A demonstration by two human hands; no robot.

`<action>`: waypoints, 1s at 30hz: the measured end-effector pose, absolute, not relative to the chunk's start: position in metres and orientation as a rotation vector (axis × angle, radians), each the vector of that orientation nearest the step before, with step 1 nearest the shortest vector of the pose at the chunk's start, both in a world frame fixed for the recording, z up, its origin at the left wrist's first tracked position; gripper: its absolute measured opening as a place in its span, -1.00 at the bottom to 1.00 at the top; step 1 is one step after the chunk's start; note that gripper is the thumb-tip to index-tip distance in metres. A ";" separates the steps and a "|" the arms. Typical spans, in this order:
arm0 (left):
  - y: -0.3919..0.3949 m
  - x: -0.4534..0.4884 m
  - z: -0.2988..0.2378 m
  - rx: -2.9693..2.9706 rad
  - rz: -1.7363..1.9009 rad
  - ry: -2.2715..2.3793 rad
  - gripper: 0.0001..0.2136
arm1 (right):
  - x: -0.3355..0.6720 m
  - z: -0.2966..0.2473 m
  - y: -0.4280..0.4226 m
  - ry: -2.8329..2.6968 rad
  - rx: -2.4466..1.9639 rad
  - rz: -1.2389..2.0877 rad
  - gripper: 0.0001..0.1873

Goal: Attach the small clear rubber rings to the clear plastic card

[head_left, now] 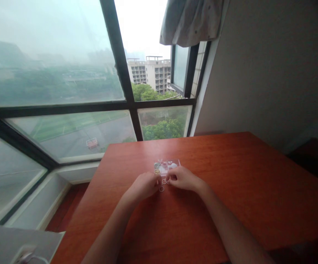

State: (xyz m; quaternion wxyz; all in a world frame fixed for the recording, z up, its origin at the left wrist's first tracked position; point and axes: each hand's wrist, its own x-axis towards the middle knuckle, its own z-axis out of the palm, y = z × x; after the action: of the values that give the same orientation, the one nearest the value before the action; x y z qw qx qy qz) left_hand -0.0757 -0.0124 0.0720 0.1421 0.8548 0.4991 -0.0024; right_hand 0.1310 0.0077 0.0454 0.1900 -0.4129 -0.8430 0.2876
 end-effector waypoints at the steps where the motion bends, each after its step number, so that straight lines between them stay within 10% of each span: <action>1: -0.013 -0.074 0.074 2.463 -0.018 1.432 -0.85 | 0.131 0.045 0.009 -2.337 -1.164 0.802 -0.83; 30: -0.006 -0.076 0.078 2.488 0.336 1.578 -0.85 | 0.126 0.035 0.020 -2.111 -1.318 0.559 -0.90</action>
State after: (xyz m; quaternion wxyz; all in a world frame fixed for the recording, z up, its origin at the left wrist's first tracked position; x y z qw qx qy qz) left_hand -0.0759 -0.0056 0.0778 0.0881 0.8358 0.5300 0.1128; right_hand 0.1258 0.0200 0.0349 0.2911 -0.4942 -0.7919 0.2096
